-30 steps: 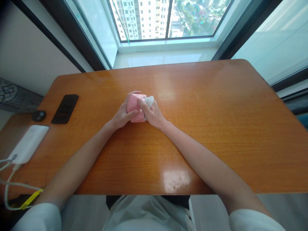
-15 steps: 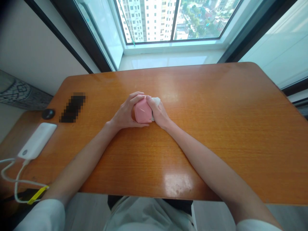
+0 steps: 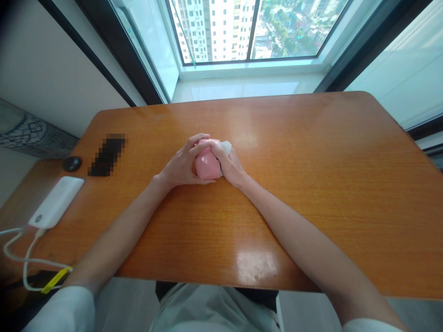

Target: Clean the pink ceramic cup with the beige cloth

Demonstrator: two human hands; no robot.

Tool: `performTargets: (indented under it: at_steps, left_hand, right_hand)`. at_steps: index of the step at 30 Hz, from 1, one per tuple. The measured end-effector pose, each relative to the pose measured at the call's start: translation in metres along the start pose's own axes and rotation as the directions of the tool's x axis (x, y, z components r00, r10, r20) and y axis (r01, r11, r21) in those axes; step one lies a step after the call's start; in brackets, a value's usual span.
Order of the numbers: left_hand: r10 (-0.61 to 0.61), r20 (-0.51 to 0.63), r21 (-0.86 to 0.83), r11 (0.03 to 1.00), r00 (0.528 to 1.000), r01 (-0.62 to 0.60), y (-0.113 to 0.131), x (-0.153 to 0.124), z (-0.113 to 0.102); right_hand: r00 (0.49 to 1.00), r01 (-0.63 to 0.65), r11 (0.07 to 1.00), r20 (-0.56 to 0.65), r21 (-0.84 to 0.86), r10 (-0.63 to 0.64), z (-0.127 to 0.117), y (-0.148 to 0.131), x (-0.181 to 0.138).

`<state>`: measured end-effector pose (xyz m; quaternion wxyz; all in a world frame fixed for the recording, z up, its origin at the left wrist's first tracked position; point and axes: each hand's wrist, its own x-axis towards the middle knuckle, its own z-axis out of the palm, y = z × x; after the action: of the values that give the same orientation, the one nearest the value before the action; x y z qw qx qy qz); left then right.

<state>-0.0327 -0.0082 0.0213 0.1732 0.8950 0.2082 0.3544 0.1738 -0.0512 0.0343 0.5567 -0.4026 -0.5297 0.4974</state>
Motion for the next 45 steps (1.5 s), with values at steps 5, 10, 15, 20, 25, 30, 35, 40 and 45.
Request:
performTargets:
  at_steps: [5, 10, 15, 20, 25, 30, 35, 40, 45]
  left_hand:
    - [-0.220, -0.002, -0.235, 0.948, 0.975, 0.214, 0.003, -0.001, 0.008]
    - [-0.021, -0.016, -0.109, 0.994, 1.000, 0.019, 0.002, 0.001, 0.003]
    - [-0.208, -0.010, -0.203, 0.958, 0.978, 0.202, 0.009, 0.004, 0.003]
    - [-0.136, 0.005, -0.164, 0.977, 0.991, 0.135, 0.009, 0.001, 0.007]
    - [-0.286, -0.012, -0.206, 0.939, 0.958, 0.277, 0.010, 0.001, 0.010]
    - [-0.033, -0.047, -0.097, 0.995, 0.998, 0.028, 0.006, 0.001, 0.007]
    - [-0.270, 0.002, -0.205, 0.942, 0.963, 0.265, 0.010, 0.003, 0.007]
    - [-0.152, -0.028, -0.147, 0.978, 0.988, 0.146, 0.015, 0.003, 0.008]
    - [-0.211, -0.012, -0.148, 0.967, 0.977, 0.207, 0.012, 0.003, 0.010]
  right_hand:
    - [0.999, -0.048, 0.999, 0.027, 0.012, 0.047, -0.003, 0.004, -0.002]
    - [0.999, -0.034, 0.999, 0.002, 0.030, 0.034, -0.001, 0.002, -0.001]
    - [0.998, -0.066, 0.998, -0.015, 0.004, 0.066, -0.002, 0.003, -0.001]
    - [0.998, -0.046, 0.999, -0.043, 0.011, 0.047, -0.004, 0.007, 0.000]
    - [0.998, -0.053, 0.998, -0.033, 0.019, 0.053, -0.003, 0.006, 0.001]
    - [0.996, -0.045, 0.999, -0.070, 0.012, 0.046, 0.000, 0.001, -0.002]
    - [0.998, -0.053, 0.998, -0.025, 0.033, 0.054, -0.002, 0.006, 0.000]
    - [0.997, -0.061, 0.997, -0.036, 0.054, 0.063, -0.005, 0.013, 0.003]
    - [0.993, -0.118, 0.984, 0.009, 0.134, 0.118, -0.002, 0.012, 0.004]
